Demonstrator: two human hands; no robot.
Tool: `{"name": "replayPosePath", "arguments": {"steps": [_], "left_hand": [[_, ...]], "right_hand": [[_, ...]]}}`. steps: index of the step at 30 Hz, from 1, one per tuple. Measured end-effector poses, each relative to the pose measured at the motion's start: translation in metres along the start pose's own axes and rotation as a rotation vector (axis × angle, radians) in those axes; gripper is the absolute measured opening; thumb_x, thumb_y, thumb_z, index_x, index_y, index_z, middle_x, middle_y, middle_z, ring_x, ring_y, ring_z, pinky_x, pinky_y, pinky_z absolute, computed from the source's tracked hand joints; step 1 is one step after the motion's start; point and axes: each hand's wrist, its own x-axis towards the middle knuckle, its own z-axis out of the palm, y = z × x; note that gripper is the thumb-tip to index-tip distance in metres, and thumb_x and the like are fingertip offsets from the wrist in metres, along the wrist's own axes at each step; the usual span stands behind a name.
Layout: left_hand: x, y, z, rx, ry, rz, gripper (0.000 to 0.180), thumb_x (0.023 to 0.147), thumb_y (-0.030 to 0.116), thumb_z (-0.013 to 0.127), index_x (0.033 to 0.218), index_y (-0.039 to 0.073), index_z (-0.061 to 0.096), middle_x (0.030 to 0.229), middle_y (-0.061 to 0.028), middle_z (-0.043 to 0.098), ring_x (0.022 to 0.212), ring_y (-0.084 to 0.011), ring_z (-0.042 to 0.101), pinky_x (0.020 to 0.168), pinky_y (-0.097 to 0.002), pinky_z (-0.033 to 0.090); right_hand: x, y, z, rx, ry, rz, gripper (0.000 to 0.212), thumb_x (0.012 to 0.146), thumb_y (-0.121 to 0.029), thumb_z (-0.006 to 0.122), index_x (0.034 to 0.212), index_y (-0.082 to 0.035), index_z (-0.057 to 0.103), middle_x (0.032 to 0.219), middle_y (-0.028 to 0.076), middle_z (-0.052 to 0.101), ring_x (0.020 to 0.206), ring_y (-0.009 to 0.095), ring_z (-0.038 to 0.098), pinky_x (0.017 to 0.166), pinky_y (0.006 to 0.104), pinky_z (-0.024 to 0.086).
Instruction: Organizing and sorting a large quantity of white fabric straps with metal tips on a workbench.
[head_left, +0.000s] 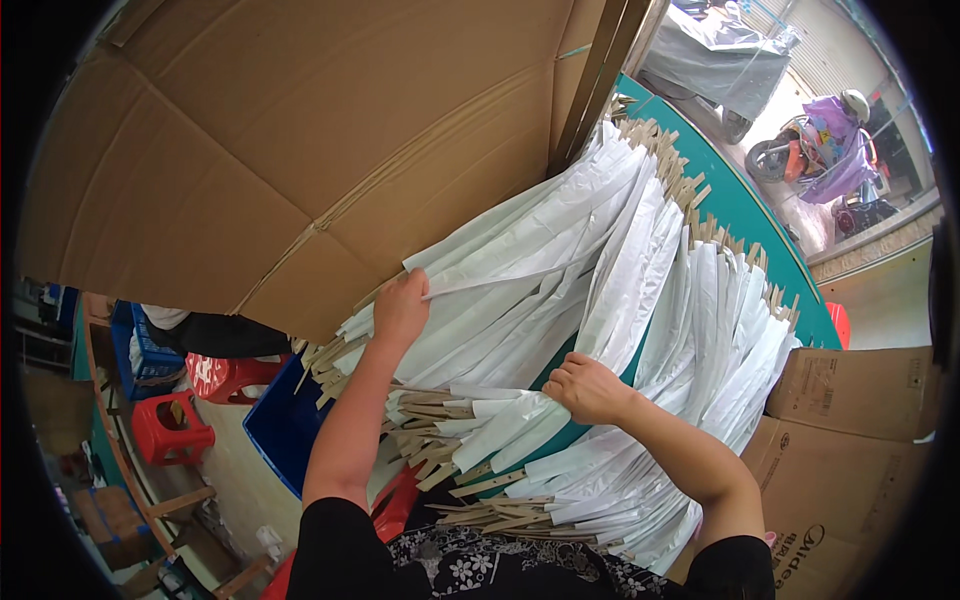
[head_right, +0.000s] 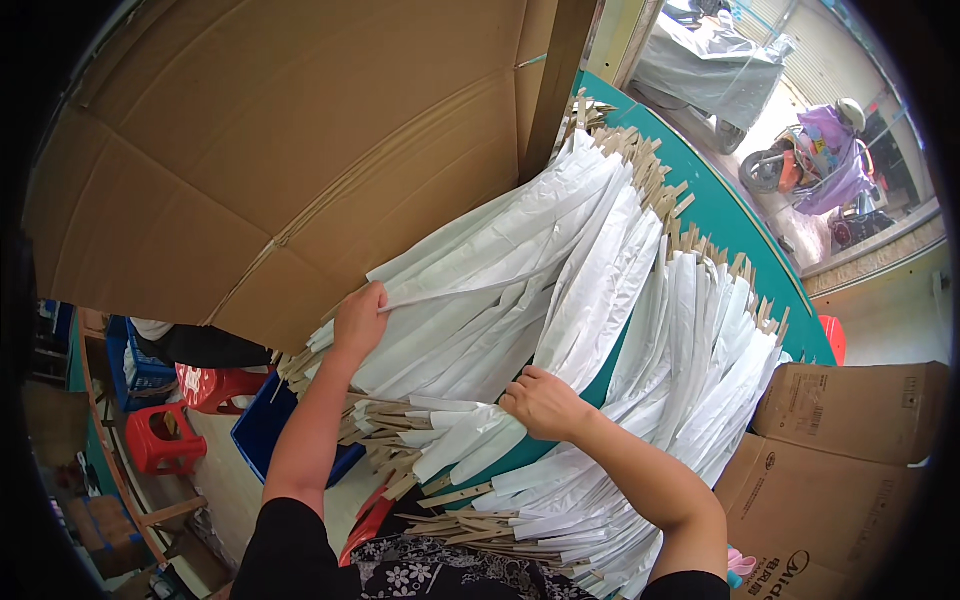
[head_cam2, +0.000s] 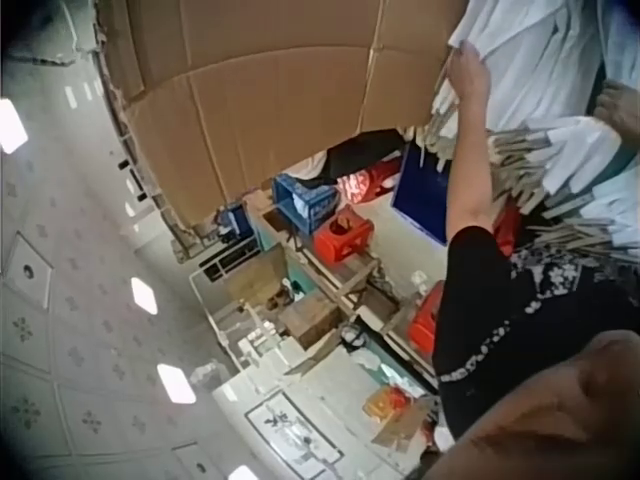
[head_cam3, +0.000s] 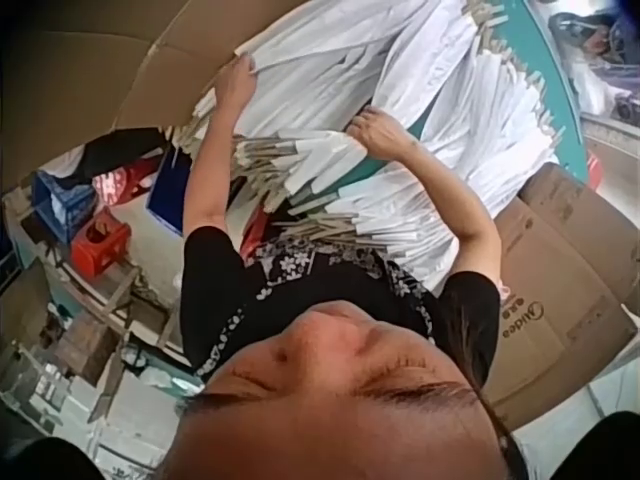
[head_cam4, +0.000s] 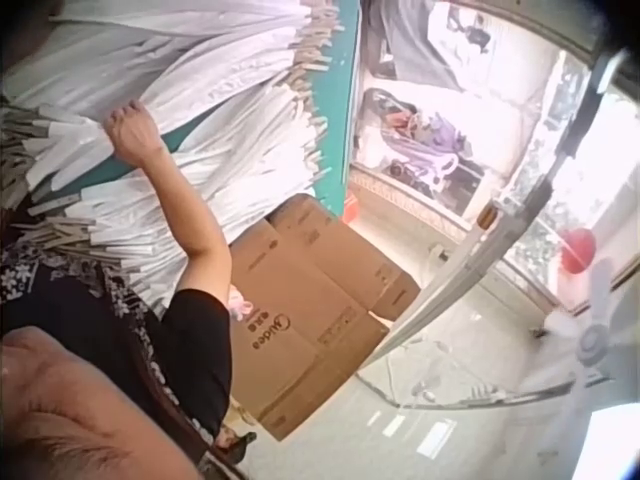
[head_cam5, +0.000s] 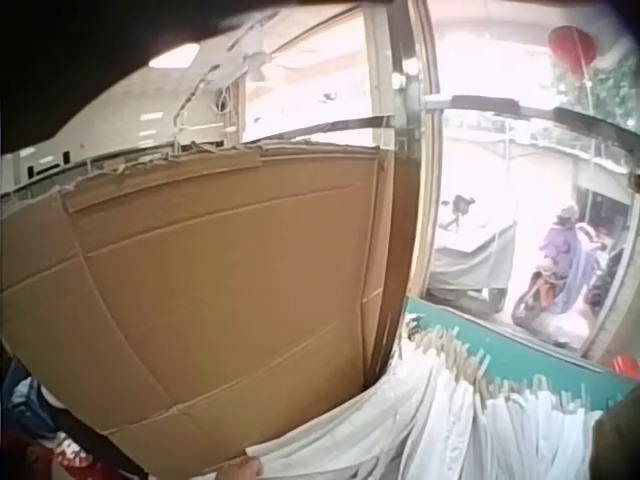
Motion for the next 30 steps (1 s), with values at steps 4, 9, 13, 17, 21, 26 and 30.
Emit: {"name": "replayPosePath", "arguments": {"steps": [4,9,13,17,21,26,30], "left_hand": [[-0.012,0.014,-0.016,0.075,0.192,0.178,0.02,0.074,0.003,0.064,0.091,0.009,0.054,0.083,-0.0146,0.066,0.086,-0.0369,0.063,0.073,-0.0453,0.05],[-0.09,0.064,0.017,-0.177,-0.122,0.329,0.035,0.08,0.01,0.059,0.116,0.009,0.059,0.096,-0.0149,0.065,0.091,-0.0363,0.062,0.077,-0.0451,0.05],[-0.092,0.081,0.002,-0.419,-0.659,0.419,0.033,0.085,0.024,0.065,0.112,0.006,0.062,0.1,-0.0153,0.064,0.093,-0.0341,0.062,0.081,-0.0425,0.051],[-0.047,0.039,0.025,-0.187,0.126,0.273,0.045,0.078,0.022,0.076,0.116,0.005,0.06,0.105,-0.0141,0.063,0.097,-0.0316,0.06,0.089,-0.0391,0.047],[-0.028,0.003,0.032,-0.001,0.213,0.141,0.052,0.073,0.018,0.077,0.118,0.005,0.055,0.106,-0.0138,0.062,0.098,-0.0317,0.059,0.088,-0.041,0.047],[-0.024,0.012,0.026,0.026,0.138,0.163,0.045,0.074,0.02,0.077,0.11,0.005,0.056,0.096,-0.0147,0.064,0.092,-0.0345,0.061,0.08,-0.0431,0.049],[-0.037,0.022,0.038,-0.062,0.055,0.073,0.041,0.074,0.023,0.076,0.106,0.005,0.057,0.086,-0.0147,0.065,0.084,-0.0364,0.062,0.073,-0.0449,0.049]], "right_hand": [[0.001,-0.004,-0.009,-0.015,0.043,0.036,0.01,0.078,-0.011,0.058,0.087,-0.008,0.063,0.119,0.011,0.056,0.119,0.026,0.047,0.105,0.0406,0.033],[0.0,-0.001,0.001,-0.193,0.281,-0.007,0.02,0.069,-0.009,0.066,0.088,-0.013,0.066,0.151,0.009,0.03,0.142,0.034,0.021,0.117,0.0499,0.018],[0.004,0.006,-0.008,-0.073,0.142,-0.061,0.021,0.071,-0.009,0.063,0.091,-0.012,0.065,0.13,0.01,0.048,0.131,0.031,0.038,0.117,0.0464,0.019],[-0.004,0.013,0.011,0.016,0.09,-0.114,0.017,0.079,-0.007,0.056,0.095,-0.012,0.061,0.098,0.01,0.056,0.106,0.027,0.056,0.111,0.0404,0.03],[-0.006,0.009,0.006,0.048,0.05,-0.081,0.025,0.08,-0.008,0.055,0.104,-0.011,0.059,0.096,0.011,0.057,0.097,0.027,0.057,0.098,0.0387,0.04],[-0.009,0.01,0.006,0.01,0.177,-0.176,0.037,0.085,-0.006,0.047,0.121,-0.011,0.054,0.091,0.01,0.057,0.083,0.027,0.058,0.09,0.0364,0.043],[-0.017,0.01,0.022,0.068,0.076,-0.092,0.037,0.086,-0.005,0.046,0.122,-0.007,0.052,0.085,0.008,0.057,0.08,0.025,0.058,0.09,0.0359,0.043]]}}
